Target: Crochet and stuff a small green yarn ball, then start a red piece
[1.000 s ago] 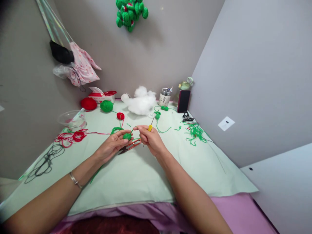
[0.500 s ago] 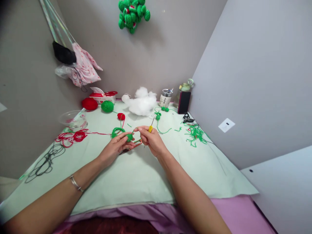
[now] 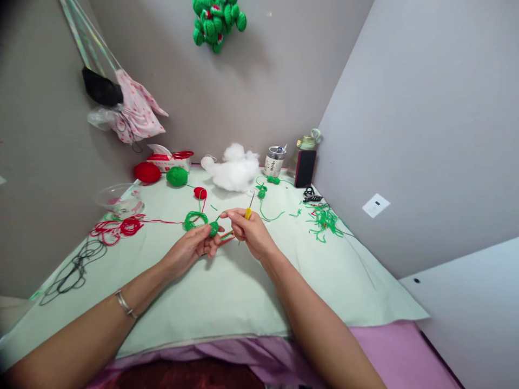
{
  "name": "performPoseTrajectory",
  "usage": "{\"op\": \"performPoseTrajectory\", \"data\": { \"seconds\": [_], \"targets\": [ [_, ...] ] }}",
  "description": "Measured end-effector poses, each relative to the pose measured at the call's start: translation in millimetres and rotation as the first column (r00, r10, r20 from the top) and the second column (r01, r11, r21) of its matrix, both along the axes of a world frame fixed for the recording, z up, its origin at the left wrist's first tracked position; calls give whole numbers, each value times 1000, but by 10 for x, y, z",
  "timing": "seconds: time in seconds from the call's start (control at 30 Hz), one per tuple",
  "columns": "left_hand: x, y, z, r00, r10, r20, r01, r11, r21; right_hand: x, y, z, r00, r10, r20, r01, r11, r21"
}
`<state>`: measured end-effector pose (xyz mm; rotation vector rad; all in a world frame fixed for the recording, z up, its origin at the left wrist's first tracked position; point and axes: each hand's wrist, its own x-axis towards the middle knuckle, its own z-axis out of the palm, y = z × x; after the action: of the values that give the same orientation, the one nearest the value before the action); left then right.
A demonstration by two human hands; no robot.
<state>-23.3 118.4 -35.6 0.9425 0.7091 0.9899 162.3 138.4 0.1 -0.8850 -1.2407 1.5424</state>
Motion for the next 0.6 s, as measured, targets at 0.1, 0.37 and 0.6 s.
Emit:
{"op": "performPoseTrajectory", "data": {
  "seconds": [0.1,0.37,0.6],
  "targets": [
    [-8,-3,11,999,-30,31,31,999,-28,4,0,1,1000,0,6,0,1000,-2],
    [-35,28,0,990,-6,138,13,999,-51,-1,1,3,1000,2,18,-2,1000,-7],
    [-31,29,19,990,-18,142,27,997,-66,3,-4,4,1000,6,28,-6,1000,-5]
  ]
}}
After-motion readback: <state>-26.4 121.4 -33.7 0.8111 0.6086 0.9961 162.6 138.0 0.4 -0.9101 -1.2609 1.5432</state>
